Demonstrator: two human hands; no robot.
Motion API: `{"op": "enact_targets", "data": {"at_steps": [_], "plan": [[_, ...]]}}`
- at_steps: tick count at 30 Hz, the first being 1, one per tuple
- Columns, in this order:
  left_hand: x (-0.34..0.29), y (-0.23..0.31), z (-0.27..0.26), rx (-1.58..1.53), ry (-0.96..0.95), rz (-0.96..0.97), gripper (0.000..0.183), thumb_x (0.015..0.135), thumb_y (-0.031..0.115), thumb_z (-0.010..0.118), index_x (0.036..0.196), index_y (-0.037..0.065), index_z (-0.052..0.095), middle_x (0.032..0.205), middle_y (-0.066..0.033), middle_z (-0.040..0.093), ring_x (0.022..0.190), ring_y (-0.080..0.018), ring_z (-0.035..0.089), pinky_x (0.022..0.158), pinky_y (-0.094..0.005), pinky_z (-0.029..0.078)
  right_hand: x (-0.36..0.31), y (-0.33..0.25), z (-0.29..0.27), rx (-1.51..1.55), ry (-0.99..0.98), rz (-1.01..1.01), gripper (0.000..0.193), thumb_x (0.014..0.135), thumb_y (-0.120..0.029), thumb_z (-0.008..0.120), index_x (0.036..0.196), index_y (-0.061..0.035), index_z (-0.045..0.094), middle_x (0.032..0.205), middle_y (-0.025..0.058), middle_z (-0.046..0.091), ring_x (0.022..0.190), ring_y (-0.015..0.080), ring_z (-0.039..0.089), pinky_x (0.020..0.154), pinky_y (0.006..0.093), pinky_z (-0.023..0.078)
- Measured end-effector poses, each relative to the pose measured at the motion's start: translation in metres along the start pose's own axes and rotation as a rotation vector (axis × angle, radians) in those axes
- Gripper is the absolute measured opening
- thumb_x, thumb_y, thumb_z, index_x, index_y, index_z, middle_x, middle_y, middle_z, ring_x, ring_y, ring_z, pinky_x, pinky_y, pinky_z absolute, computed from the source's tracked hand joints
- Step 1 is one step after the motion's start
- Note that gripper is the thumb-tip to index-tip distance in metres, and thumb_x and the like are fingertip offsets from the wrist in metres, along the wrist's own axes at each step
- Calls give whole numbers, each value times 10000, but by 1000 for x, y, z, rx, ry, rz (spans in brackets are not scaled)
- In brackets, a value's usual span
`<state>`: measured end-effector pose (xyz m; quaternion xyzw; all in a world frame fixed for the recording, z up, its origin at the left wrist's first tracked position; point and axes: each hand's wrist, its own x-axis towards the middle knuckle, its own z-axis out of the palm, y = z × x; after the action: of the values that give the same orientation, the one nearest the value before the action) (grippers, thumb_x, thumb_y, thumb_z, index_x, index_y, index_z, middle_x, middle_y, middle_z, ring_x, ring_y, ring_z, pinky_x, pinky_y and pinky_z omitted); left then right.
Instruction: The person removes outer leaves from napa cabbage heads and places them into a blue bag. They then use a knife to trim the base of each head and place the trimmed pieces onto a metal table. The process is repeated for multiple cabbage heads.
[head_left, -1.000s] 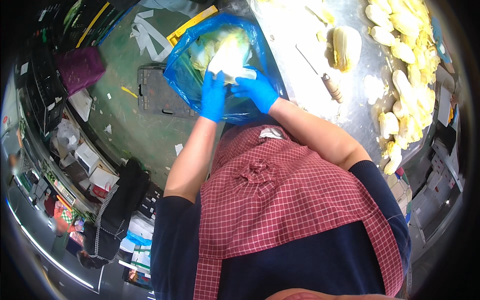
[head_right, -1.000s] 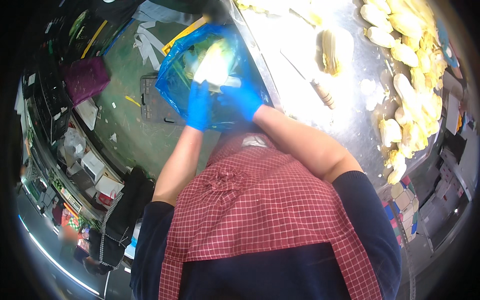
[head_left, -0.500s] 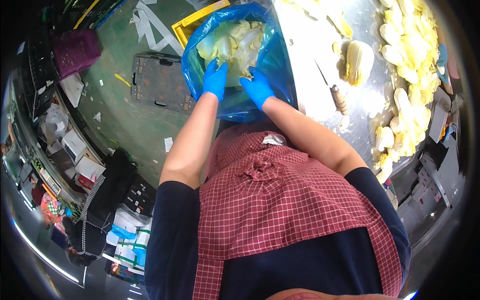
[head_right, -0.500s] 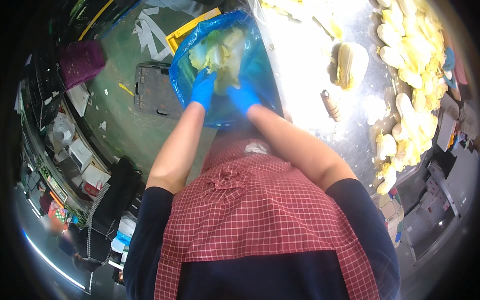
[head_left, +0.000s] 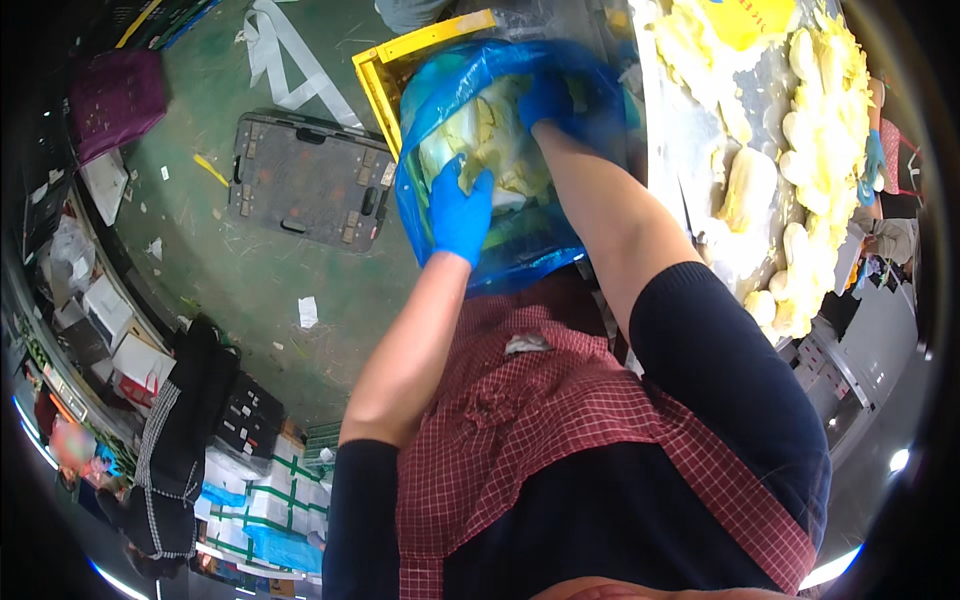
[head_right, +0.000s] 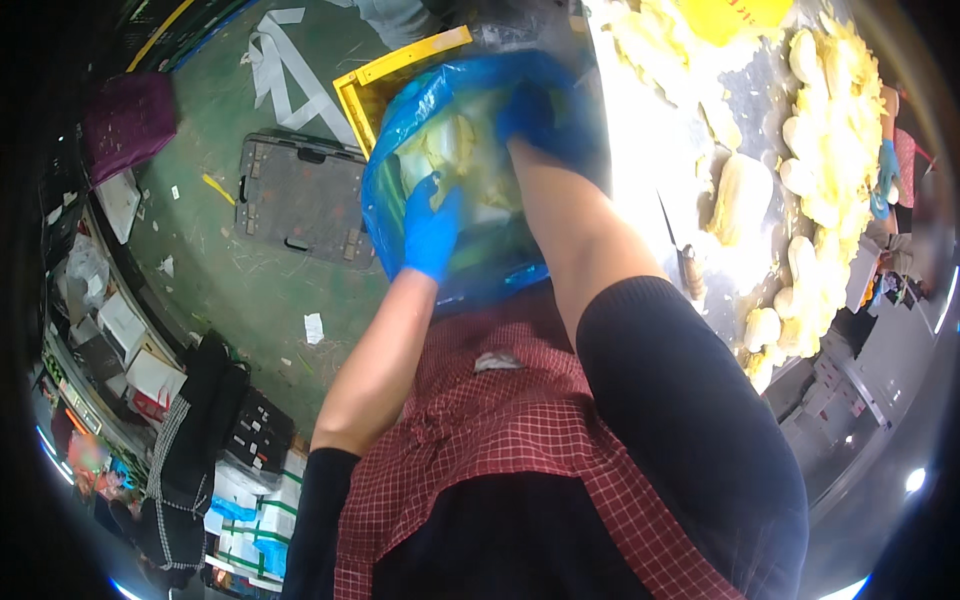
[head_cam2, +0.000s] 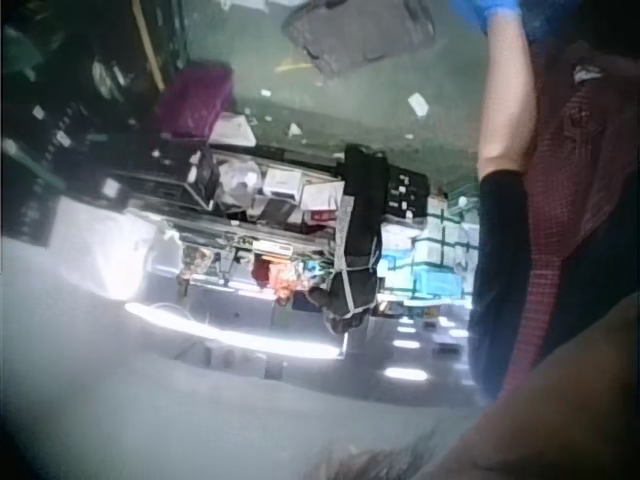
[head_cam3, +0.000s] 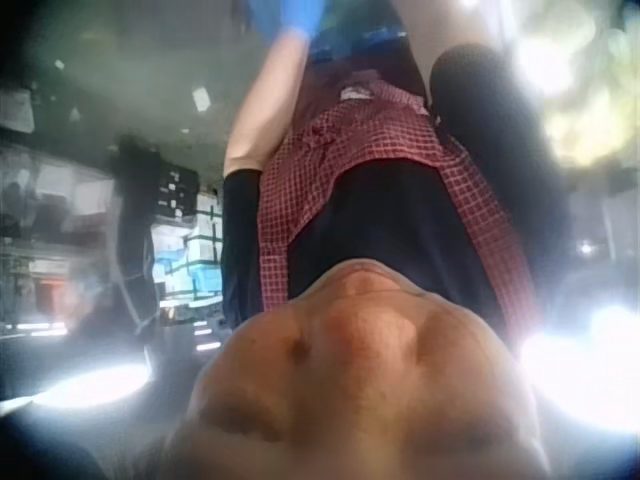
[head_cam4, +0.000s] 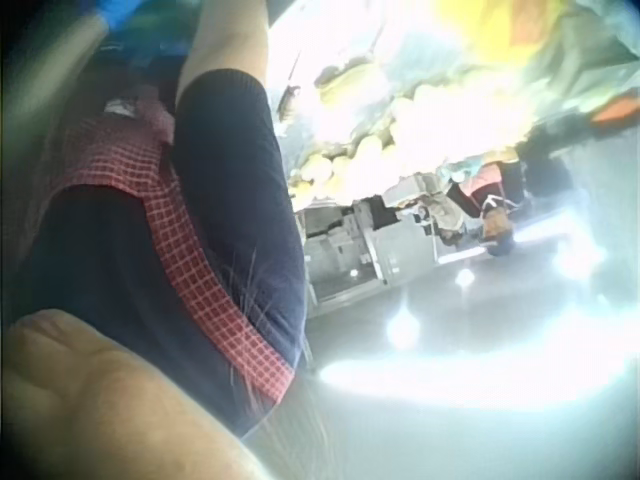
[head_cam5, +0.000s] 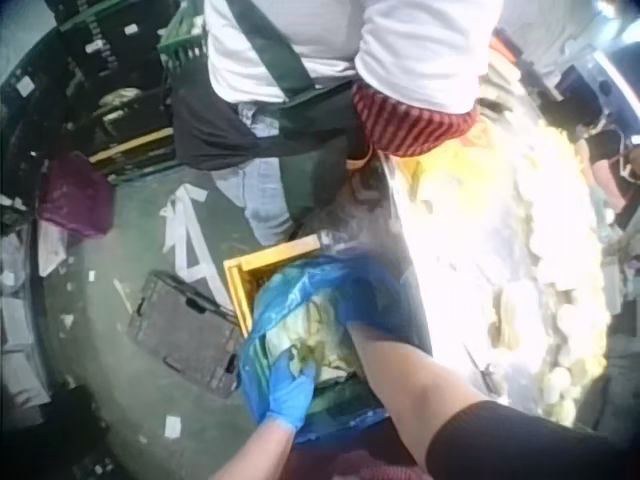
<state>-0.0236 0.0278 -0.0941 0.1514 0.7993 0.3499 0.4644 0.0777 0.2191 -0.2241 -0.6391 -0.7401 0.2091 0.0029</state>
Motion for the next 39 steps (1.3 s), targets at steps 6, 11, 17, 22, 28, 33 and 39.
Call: {"op": "enact_targets", "data": {"at_steps": [6,11,17,22,28,33,39], "plan": [[2,-18,-2,-140,2,97,454,849,215,639,1220,-23,530,1165,-216,582,1064,-317,565,900,-373,454,46,42,50,-193,-63,110,518,813,-224,609,1292,-82,471,1270,183,522,1196,339,482,994,405,415],[1,-13,-12,-154,-37,111,408,884,206,623,1231,16,526,1189,-154,577,1094,-241,545,898,-340,454,59,60,49,-219,-92,160,579,777,-254,641,1296,-72,461,1272,185,518,1194,339,482,995,405,415],[-3,9,-29,146,-36,116,430,851,272,643,1218,63,562,1216,-175,571,1115,-299,545,916,-372,454,70,70,54,-214,-113,193,655,734,-290,680,1302,-59,448,1274,187,514,1192,340,482,996,406,414],[-2,-2,-24,9,-14,148,411,845,228,657,1203,49,565,1206,-160,578,1107,-288,548,914,-371,453,70,84,52,-206,-114,241,720,698,-320,712,1306,-48,438,1275,189,511,1190,341,482,997,407,414],[0,-21,-12,-51,-43,121,419,856,196,656,1222,28,541,1219,-149,570,1135,-259,532,932,-364,439,65,92,50,-176,-120,301,799,654,-356,751,1311,-36,425,1277,191,507,1188,341,482,998,407,414],[6,-39,-6,-49,-34,156,424,865,199,641,1234,19,534,1220,-158,570,1129,-253,535,943,-349,431,47,99,52,-103,-116,387,866,618,-386,783,1315,-25,415,1278,193,504,1187,342,482,999,408,413],[6,-33,-7,-34,-62,100,434,864,219,629,1233,10,535,1190,-160,589,1074,-243,564,916,-339,443,18,82,55,116,-86,501,947,575,-421,822,1320,-13,403,1280,195,500,1185,343,482,1000,408,413]]}}
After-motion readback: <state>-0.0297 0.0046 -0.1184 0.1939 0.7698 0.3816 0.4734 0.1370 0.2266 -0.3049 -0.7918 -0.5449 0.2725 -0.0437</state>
